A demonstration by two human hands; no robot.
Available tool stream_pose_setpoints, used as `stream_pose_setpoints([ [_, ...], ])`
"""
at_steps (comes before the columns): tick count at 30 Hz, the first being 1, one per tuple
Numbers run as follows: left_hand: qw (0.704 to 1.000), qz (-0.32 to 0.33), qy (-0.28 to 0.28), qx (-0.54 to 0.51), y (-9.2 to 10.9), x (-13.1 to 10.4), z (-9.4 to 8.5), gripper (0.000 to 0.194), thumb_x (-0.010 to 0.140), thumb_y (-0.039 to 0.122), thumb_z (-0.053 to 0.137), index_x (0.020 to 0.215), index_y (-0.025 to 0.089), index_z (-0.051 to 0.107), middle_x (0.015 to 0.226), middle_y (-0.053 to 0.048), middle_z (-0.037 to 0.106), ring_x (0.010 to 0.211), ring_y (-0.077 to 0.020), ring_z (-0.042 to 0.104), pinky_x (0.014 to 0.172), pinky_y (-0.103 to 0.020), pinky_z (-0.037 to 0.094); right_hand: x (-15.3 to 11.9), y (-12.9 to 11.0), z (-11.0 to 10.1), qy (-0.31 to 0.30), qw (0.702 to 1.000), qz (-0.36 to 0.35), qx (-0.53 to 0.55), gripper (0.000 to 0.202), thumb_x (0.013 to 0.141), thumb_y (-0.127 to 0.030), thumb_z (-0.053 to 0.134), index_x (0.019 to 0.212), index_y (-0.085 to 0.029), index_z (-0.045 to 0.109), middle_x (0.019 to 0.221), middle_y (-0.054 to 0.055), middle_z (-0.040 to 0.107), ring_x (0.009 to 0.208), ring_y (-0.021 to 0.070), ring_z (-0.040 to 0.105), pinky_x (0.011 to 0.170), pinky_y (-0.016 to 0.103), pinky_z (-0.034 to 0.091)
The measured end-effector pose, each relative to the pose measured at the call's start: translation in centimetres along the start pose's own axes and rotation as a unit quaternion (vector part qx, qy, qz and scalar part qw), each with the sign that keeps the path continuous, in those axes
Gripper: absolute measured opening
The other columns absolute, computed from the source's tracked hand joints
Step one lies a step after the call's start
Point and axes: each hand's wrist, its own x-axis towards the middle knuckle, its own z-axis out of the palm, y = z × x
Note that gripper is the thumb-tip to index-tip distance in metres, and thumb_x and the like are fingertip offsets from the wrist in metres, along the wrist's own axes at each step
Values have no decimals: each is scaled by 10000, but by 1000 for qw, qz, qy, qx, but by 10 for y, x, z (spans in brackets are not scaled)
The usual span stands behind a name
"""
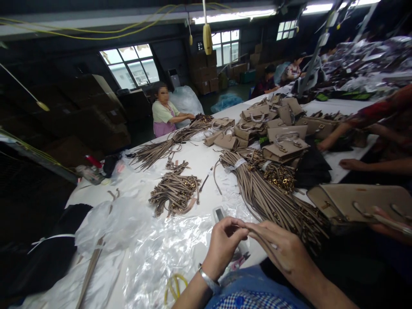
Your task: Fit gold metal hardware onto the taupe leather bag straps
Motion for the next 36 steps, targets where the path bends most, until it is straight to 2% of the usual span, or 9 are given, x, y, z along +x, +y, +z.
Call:
stream_pose_setpoints([
  [4, 999, 25, -41, -22, 6, -6, -7, 312, 628, 200, 848, 908, 139, 725, 1184, -127, 658, 961, -209, 649, 834, -279, 507, 9, 3, -14, -2, 997, 79, 22, 180, 892, -303, 622, 987, -260, 769, 935, 47, 758, 891, 225, 703, 832, 311, 548],
  [8, 995, -20, -77, -57, 10, -9, -5, 382, 620, 243, 863, 948, 120, 712, 877, -90, 722, 775, -166, 665, 734, -260, 524, 11, 5, -22, -47, 992, 105, 59, 163, 860, -367, 666, 929, -270, 778, 894, 35, 752, 851, 220, 698, 791, 298, 541],
  [12, 989, -63, -98, -90, 9, -11, -1, 474, 506, 264, 915, 896, 107, 698, 774, -56, 702, 680, -135, 642, 665, -235, 519, 16, 1, -33, -89, 985, 86, 124, 146, 815, -364, 724, 883, -244, 770, 931, 57, 709, 946, 224, 654, 789, 280, 525],
  [14, 988, -77, -111, -75, 9, -14, -2, 459, 500, 274, 917, 865, 103, 698, 726, -44, 690, 631, -121, 625, 632, -228, 508, 20, -2, -41, -120, 968, 96, 197, 174, 789, -382, 746, 804, -209, 757, 938, 78, 688, 950, 230, 641, 735, 272, 527],
  [17, 985, -96, -137, -45, 11, -20, -6, 421, 542, 300, 898, 858, 96, 709, 680, -41, 681, 585, -114, 611, 610, -230, 494, 25, -5, -52, -168, 918, 130, 335, 239, 738, -409, 789, 730, -178, 732, 900, 82, 679, 711, 173, 641, 567, 249, 495],
  [21, 976, -120, -174, -45, 14, -29, -12, 423, 567, 356, 880, 875, 101, 743, 670, -46, 687, 574, -106, 600, 604, -222, 476, 25, 1, -58, -157, 873, 149, 437, 303, 702, -489, 797, 718, -195, 725, 645, 6, 593, 524, 107, 518, 507, 237, 414],
  [26, 987, -101, -123, 6, 14, -38, -16, 408, 578, 398, 864, 844, 106, 764, 702, -53, 701, 596, -102, 580, 601, -206, 453, 17, 4, -60, -162, 908, 172, 346, 386, 830, -556, 641, 692, -200, 692, 750, 32, 602, 810, 192, 555, 718, 290, 429],
  [31, 991, -96, -77, 44, 7, -41, -15, 404, 599, 402, 852, 852, 101, 763, 787, -90, 737, 690, -162, 639, 648, -236, 487, 15, -5, -60, -284, 919, 231, 147, 400, 912, -478, 541, 681, -170, 647, 688, 9, 588, 685, 160, 528, 634, 267, 376],
  [36, 989, -67, -64, 117, 12, -40, -13, 352, 679, 390, 806, 890, 110, 774, 834, -104, 759, 750, -204, 673, 665, -244, 500, 20, -14, -51, -295, 930, 219, 22, 347, 890, -385, 521, 634, -171, 617, 657, -8, 584, 677, 159, 535, 624, 253, 354],
])
